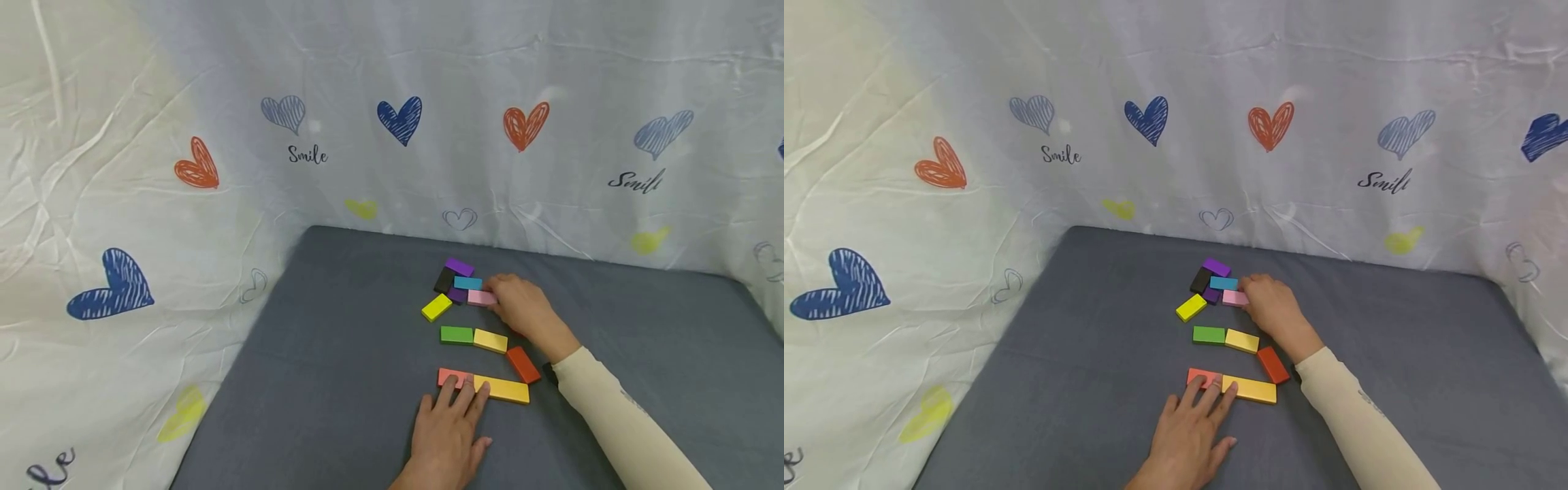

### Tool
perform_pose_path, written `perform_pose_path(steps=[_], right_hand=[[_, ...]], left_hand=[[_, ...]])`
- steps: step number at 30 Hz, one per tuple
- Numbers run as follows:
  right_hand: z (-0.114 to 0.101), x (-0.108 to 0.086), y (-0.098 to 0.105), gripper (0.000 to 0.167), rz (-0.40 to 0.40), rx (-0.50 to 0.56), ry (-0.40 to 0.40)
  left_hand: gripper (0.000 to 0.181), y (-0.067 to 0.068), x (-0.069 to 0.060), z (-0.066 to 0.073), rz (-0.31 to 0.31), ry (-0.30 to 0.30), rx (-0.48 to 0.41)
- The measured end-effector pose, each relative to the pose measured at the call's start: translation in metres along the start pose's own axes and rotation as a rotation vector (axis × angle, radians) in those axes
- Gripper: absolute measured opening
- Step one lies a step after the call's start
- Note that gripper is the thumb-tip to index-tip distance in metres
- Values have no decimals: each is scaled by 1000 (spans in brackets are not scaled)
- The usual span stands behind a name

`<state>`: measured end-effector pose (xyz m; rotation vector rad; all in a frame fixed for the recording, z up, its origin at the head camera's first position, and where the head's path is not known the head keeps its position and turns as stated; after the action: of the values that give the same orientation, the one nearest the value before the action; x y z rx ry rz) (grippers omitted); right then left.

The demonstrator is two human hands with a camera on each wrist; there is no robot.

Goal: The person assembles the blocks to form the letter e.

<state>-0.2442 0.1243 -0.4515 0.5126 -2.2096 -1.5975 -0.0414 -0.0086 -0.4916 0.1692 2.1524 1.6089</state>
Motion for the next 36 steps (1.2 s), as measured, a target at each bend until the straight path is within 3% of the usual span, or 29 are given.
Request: perform_pose_path(steps=[6, 11, 19, 27, 36], right_hand=[[-2, -6, 3, 22, 53, -57, 54], [-12, -10, 8, 25, 90, 15, 142], [-40, -13, 9, 27, 74, 130, 299], [-64, -14, 3, 29, 65, 144, 444], [-80, -17, -6, 30, 0, 111, 504]], left_hand=[[77, -1, 0, 0, -13, 1, -11], [77, -1, -1, 0, 8, 2, -8], [77, -1, -1, -1, 31, -7, -18], [76, 0, -2, -1, 43, -6, -12], [76, -2, -2, -1, 34, -5, 10]])
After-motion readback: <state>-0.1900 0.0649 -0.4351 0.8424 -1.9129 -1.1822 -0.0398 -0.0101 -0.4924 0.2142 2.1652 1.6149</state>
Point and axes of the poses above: each hand's wrist, its own x-axis towards the middle knuckle, its own y-axis out of the back of the hand, z = x × y, the point moved 4 cm from there along x, towards the middle knuckle, and after that the axes turned 8 degrees about x, right-handed, at the moved point
